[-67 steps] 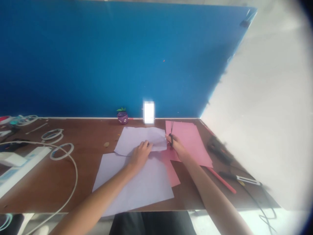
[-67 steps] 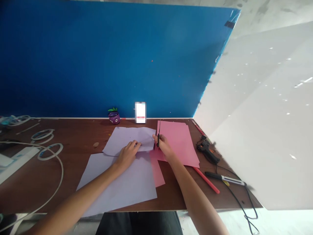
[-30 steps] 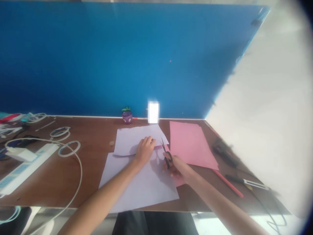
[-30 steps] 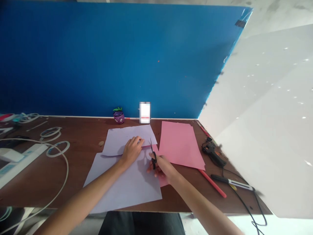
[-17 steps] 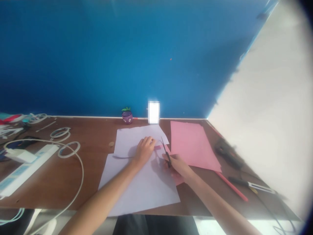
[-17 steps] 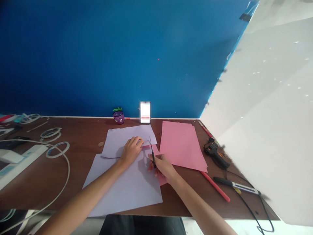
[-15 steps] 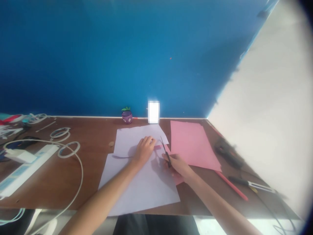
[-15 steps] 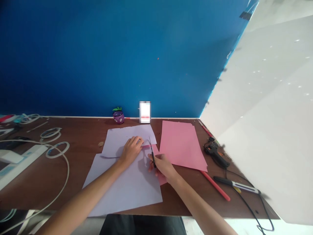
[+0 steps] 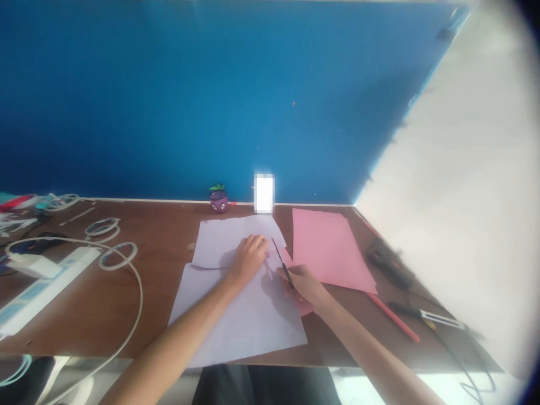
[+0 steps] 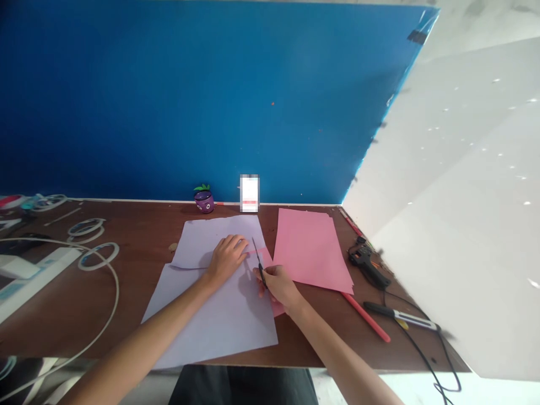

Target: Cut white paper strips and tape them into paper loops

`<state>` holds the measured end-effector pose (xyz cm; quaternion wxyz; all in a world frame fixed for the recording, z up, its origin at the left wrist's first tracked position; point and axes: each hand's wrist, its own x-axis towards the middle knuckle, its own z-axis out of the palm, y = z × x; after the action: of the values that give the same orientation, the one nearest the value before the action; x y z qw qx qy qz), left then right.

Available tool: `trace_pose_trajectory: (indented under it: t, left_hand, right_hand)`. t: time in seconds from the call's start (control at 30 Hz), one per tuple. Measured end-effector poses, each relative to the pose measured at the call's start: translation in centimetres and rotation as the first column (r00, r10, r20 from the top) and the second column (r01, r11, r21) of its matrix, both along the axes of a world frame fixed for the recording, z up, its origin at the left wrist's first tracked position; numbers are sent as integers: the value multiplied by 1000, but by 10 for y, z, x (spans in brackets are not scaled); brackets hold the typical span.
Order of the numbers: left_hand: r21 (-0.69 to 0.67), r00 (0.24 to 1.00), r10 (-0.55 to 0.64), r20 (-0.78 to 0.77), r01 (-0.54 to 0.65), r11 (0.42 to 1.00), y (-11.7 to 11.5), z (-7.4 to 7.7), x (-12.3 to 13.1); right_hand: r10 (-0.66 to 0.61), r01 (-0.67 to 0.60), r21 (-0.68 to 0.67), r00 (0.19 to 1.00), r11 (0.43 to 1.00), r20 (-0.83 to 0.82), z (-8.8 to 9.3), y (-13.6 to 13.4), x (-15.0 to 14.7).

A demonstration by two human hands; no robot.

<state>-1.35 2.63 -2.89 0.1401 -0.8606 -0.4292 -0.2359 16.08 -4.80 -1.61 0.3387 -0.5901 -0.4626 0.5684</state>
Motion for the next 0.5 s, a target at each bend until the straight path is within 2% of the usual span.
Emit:
trace_pose_trajectory:
  t: [0.33,0.5]
  left_hand:
    - [16,995,-99,-17,99,995,0,-11,1]
    - [43,989,-149,2,148,988,-3,-13,2]
  right_hand:
    - [-47,46,-24,999,999,-23,-4,4,-5]
    - [-77,76,-73,997,994,-8,1,10,-6]
